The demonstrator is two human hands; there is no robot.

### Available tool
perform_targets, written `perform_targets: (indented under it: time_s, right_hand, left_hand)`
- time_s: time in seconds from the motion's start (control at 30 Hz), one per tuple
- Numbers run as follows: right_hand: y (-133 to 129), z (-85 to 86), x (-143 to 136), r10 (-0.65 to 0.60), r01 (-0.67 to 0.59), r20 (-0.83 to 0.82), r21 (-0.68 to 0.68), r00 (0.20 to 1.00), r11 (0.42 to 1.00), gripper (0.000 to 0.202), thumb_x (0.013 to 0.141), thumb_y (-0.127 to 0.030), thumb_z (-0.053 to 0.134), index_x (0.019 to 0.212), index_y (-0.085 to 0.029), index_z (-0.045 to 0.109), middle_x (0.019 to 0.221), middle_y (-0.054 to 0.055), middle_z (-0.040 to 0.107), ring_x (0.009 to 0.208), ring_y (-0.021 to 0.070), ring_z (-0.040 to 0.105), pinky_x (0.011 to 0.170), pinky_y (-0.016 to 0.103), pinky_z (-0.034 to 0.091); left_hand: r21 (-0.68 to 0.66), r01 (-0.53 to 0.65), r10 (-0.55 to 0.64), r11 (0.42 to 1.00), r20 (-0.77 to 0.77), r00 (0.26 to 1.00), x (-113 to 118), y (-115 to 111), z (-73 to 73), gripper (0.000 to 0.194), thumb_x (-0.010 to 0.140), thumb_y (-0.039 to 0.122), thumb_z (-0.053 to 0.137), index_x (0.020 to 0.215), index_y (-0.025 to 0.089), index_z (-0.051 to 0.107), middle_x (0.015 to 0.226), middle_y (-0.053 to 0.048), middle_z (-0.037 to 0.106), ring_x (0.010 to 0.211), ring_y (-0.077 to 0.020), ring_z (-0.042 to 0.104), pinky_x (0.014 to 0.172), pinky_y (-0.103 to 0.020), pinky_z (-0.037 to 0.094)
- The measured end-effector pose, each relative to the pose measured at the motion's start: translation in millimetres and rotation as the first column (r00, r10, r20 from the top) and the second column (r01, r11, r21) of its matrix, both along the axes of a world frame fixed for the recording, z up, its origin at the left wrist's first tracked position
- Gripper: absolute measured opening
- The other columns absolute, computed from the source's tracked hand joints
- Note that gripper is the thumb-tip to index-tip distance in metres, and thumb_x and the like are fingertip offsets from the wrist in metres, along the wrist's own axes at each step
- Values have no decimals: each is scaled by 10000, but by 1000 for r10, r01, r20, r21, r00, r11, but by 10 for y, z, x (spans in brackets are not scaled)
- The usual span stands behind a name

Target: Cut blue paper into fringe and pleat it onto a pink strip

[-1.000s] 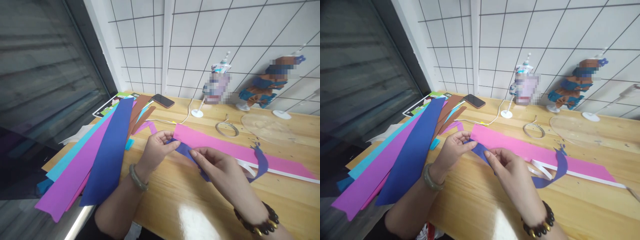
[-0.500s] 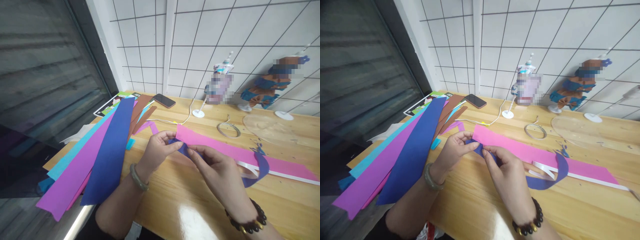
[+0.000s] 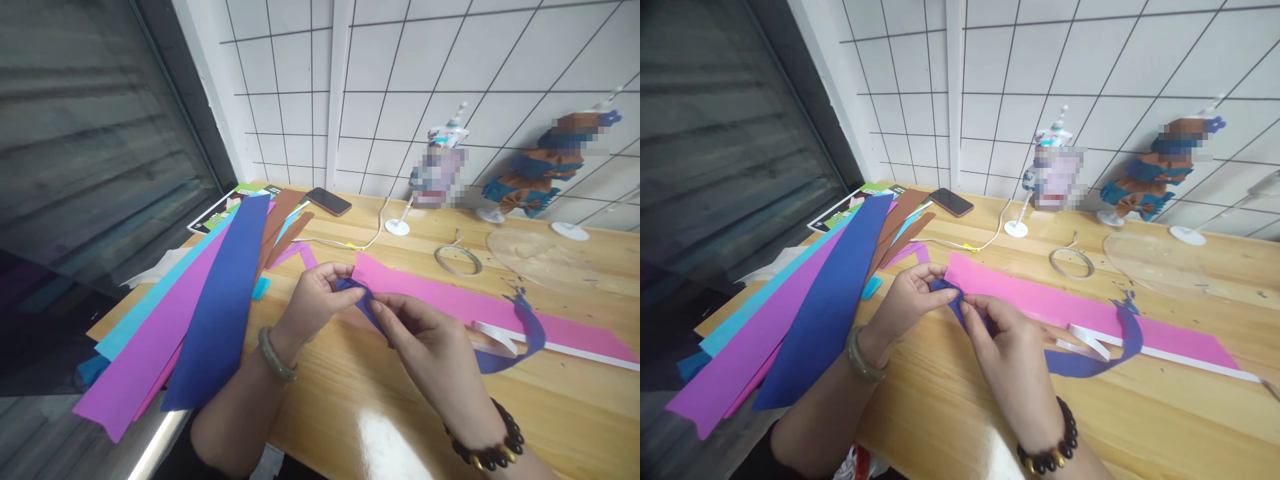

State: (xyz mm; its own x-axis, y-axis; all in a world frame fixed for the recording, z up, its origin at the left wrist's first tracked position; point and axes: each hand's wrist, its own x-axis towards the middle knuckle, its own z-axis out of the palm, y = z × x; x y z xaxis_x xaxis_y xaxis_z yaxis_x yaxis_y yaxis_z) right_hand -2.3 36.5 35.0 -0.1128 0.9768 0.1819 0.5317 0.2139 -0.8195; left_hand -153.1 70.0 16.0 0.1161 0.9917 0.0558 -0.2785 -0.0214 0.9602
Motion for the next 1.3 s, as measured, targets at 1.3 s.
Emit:
perform_targets:
  time_s: [1.3]
  right_hand:
    - [37,-16,-35,-34,33,-19,-13,999,999,226,820,-381,519,857,-196,641,680,4,659,449,100,510,429,219,418]
  left_hand:
    - [-5,-6,6,1000,8,1000,12,1,7,231,628,129,684,854,119,637,846,-59,679,790,-153,624,762,-296,498]
